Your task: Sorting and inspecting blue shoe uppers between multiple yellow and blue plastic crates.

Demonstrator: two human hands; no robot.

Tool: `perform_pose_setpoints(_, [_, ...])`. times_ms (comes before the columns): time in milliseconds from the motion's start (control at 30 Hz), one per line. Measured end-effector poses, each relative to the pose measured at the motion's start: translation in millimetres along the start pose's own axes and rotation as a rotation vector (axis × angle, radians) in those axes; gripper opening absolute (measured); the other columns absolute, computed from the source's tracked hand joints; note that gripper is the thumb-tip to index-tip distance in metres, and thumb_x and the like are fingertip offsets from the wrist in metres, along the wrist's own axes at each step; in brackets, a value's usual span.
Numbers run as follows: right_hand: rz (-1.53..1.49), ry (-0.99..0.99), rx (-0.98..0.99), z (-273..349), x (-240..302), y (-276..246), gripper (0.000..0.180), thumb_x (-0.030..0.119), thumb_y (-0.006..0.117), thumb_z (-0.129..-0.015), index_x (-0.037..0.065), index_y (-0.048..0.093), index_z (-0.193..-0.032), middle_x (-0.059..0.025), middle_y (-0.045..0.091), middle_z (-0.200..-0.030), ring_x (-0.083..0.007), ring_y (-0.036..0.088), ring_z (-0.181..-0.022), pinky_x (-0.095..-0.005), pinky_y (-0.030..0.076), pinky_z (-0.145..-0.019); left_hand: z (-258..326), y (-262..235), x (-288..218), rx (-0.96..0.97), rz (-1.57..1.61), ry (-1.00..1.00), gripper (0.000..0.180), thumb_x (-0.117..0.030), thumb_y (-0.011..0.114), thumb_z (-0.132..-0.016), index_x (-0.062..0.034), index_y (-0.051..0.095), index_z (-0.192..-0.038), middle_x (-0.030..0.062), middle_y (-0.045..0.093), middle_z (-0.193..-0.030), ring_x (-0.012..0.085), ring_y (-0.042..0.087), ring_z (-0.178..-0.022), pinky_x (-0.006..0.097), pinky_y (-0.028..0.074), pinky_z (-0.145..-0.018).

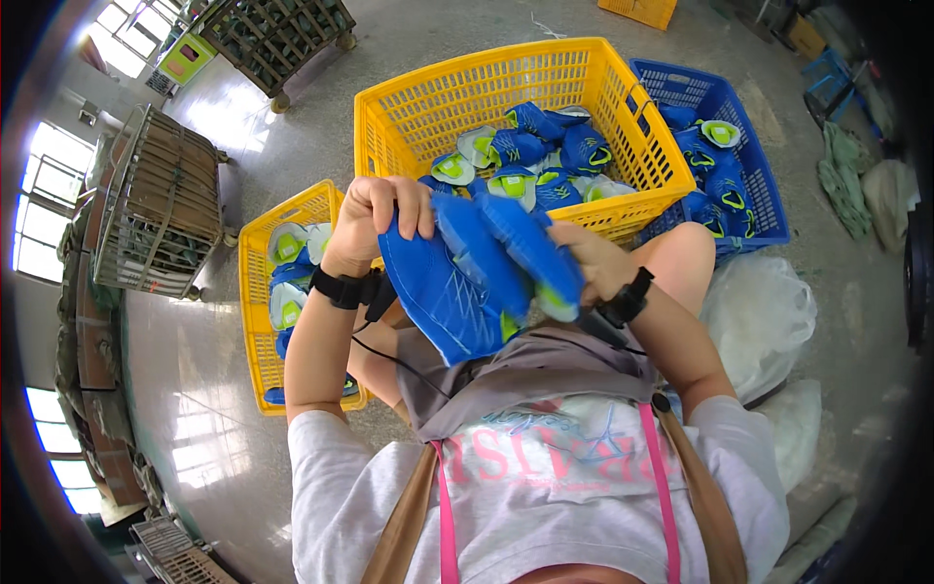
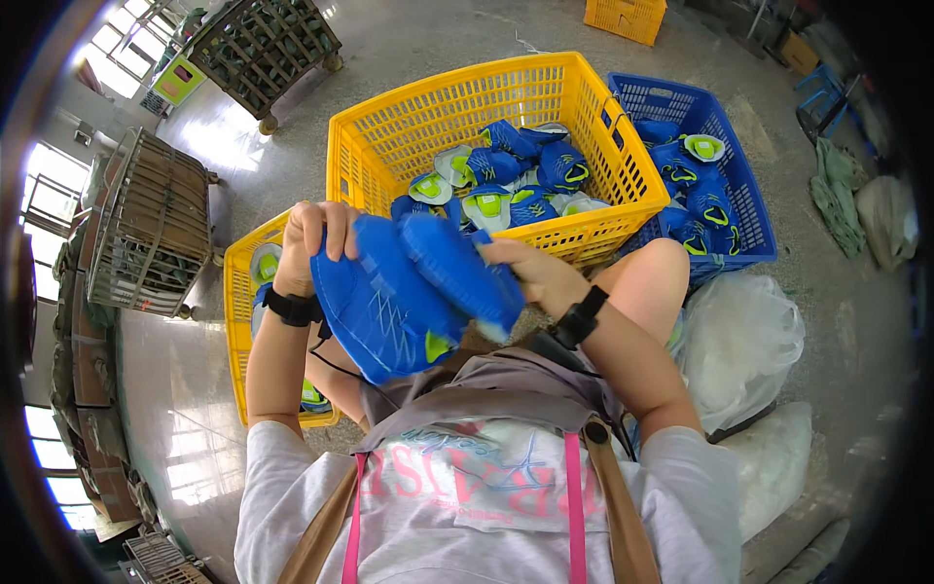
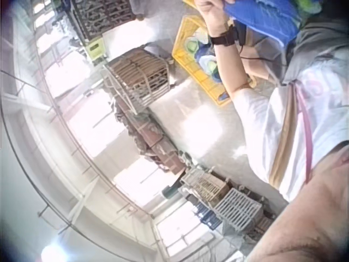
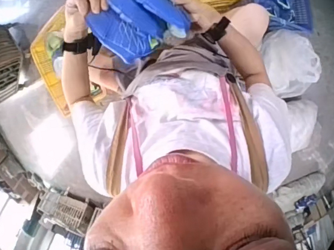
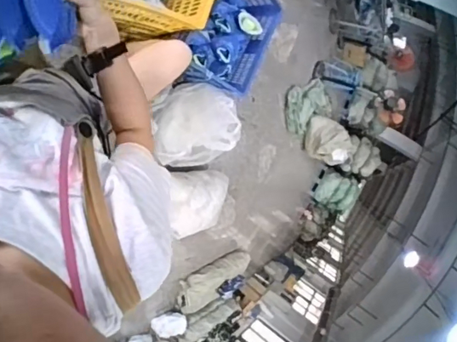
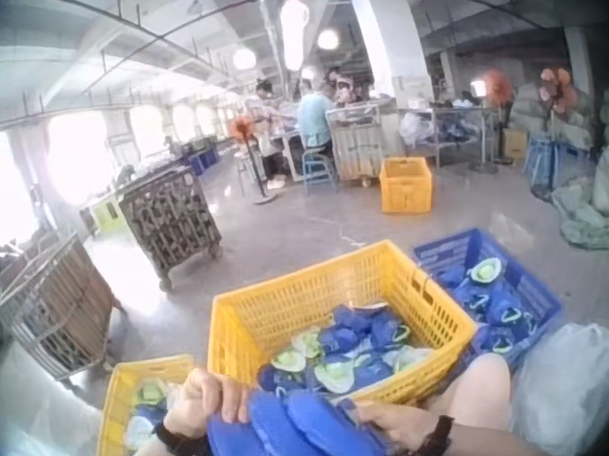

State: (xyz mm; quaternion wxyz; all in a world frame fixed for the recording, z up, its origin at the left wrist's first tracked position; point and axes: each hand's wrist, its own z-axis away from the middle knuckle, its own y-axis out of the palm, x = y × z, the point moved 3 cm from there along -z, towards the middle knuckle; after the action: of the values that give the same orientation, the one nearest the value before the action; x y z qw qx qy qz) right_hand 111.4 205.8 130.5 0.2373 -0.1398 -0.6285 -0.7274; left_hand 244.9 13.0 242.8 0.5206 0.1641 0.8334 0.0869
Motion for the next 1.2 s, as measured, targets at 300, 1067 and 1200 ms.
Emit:
perform_pose_setpoints(300, [-0.231,-0.244,-0.183,-5,-6,-23,0.036,0.028,0.052,-0.087,0.006,0.054,-0.115,-0.0106,0.06,-0.111,-0.0242,0.059,-0.099,-0.0417,0.048,-0.087,49,-38,-47,-0.26,-0.57,0.079,0.032,0.006,0.063,-0.068,-0.0113,0.046,-0.047,0.0164,0.055,-0.113,0.0264,0.045,-0.116,0.036,0.037,-0.096])
perform_pose_setpoints(1067, [0.342,0.103,0.447,-249,-73,170,0.083,0.058,0.05,-0.081,0.006,0.018,-0.137,-0.0106,0.048,-0.125,-0.0203,0.052,-0.109,-0.0374,0.051,-0.079,186,17,-199,-0.691,-0.907,0.403,0.034,0.0,0.052,-0.082,-0.0104,0.038,-0.052,0.0223,0.047,-0.122,0.0416,0.04,-0.12,0.046,0.04,-0.096])
perform_pose_setpoints(1200, [0.351,0.072,0.461,-180,-40,160,0.08,0.04,0.062,-0.08,0.005,0.02,-0.138,-0.0097,0.045,-0.127,-0.0184,0.049,-0.112,-0.0323,0.044,-0.091,156,-11,-151,-0.493,-0.702,0.284,0.03,0.004,0.054,-0.079,-0.0091,0.045,-0.053,0.02,0.041,-0.129,0.0384,0.036,-0.124,0.043,0.035,-0.099])
